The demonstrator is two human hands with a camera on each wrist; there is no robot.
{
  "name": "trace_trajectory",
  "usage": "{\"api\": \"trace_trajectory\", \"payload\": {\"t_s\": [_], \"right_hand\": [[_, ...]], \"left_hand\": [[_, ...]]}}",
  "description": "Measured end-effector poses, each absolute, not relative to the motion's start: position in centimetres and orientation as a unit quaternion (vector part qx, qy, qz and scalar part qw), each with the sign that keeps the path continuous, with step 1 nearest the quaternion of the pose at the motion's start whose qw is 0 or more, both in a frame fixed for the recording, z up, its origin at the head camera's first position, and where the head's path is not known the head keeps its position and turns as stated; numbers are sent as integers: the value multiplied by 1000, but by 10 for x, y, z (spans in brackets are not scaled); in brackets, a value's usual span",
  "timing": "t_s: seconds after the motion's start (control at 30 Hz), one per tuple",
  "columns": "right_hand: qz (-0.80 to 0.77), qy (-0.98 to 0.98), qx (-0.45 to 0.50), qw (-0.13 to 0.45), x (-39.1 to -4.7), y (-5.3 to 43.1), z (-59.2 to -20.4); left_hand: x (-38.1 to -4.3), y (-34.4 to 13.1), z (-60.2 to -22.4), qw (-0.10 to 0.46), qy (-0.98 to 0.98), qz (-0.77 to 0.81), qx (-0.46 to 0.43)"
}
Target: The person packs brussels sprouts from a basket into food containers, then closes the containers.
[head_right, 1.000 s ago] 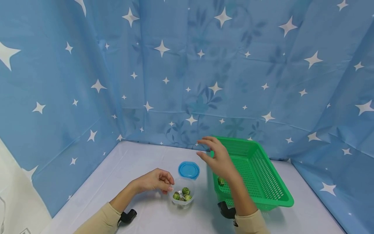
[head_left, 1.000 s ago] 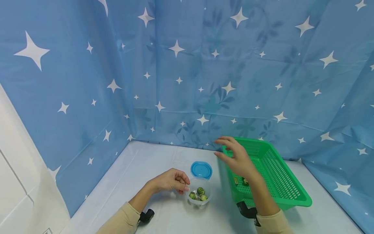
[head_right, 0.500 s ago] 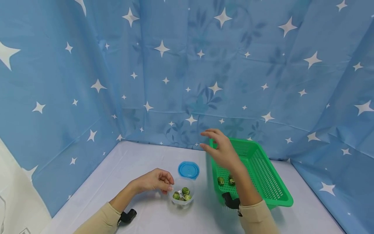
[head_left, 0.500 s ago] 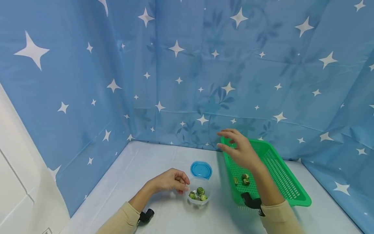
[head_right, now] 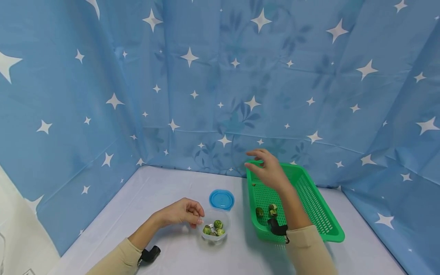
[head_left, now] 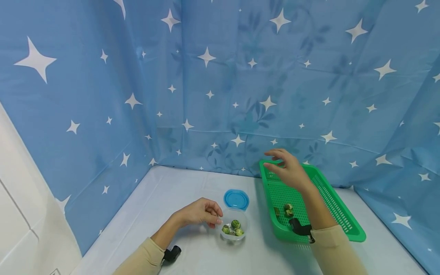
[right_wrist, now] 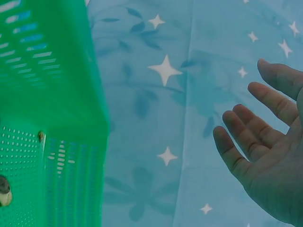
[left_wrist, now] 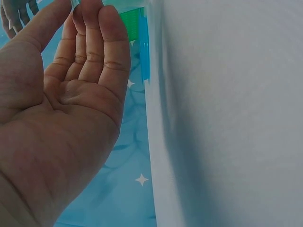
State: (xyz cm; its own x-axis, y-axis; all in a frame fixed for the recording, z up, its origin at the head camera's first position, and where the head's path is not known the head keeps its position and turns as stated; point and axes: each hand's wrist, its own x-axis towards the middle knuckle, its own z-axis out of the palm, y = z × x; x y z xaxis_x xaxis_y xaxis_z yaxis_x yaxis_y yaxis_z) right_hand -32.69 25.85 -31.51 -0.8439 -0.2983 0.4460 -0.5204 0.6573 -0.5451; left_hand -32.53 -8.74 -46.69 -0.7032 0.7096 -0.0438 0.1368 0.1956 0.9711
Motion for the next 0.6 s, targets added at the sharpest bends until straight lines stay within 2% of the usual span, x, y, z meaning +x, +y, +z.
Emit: {"api": "trace_trajectory", "payload": {"t_s": [0.6], "right_hand": [[348, -906, 207, 122, -347, 292, -317]], "left_hand": [[-325, -88, -466, 254, 730, 564, 292]]}}
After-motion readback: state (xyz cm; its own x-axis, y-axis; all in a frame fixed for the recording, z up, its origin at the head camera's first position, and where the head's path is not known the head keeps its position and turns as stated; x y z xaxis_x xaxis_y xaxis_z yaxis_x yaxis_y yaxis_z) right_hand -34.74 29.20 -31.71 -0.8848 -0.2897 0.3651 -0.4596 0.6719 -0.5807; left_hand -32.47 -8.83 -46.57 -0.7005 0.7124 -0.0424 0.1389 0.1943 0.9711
